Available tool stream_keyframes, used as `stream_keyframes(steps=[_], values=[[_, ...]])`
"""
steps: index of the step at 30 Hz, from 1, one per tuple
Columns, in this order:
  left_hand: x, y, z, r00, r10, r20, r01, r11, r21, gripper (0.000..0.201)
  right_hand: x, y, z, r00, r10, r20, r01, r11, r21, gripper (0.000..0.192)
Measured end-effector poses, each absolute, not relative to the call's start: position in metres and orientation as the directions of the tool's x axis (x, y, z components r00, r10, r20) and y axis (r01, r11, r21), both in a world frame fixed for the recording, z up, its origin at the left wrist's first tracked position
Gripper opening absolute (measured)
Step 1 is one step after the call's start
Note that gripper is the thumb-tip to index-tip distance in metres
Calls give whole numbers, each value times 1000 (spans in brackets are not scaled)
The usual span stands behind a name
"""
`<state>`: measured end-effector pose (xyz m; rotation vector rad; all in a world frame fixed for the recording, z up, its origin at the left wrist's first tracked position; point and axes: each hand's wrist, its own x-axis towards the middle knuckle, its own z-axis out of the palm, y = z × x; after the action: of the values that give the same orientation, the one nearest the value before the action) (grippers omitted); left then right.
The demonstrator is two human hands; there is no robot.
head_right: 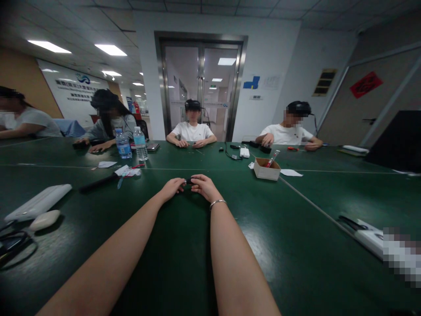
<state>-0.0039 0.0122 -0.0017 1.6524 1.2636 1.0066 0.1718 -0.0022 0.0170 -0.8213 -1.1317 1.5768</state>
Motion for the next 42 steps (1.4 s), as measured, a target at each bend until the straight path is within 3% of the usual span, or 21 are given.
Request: stream_keyframes(steps=[15,19,24,29,34,42], values=[[-4,9,-2,178,978,105,311,-157,937,51,171,-5,17,-277,960,37,-336,-61,-940,21],[-3,9,-2,182,977,113,323,-168,931,43,171,-5,16,-277,960,37,-340,-62,-938,20],[-2,6,1,179,978,105,314,-158,936,50,171,-2,14,-268,963,29,-340,-66,-938,20],[-1,3,4,180,976,122,332,-177,927,40,171,-2,13,-271,962,24,-339,-72,-938,18],[-2,6,0,179,978,105,324,-159,933,49,171,-3,15,-267,964,19,-325,-72,-943,17],[-2,4,2,171,978,119,330,-171,929,40,170,-5,17,-263,965,17,-337,-76,-938,18]])
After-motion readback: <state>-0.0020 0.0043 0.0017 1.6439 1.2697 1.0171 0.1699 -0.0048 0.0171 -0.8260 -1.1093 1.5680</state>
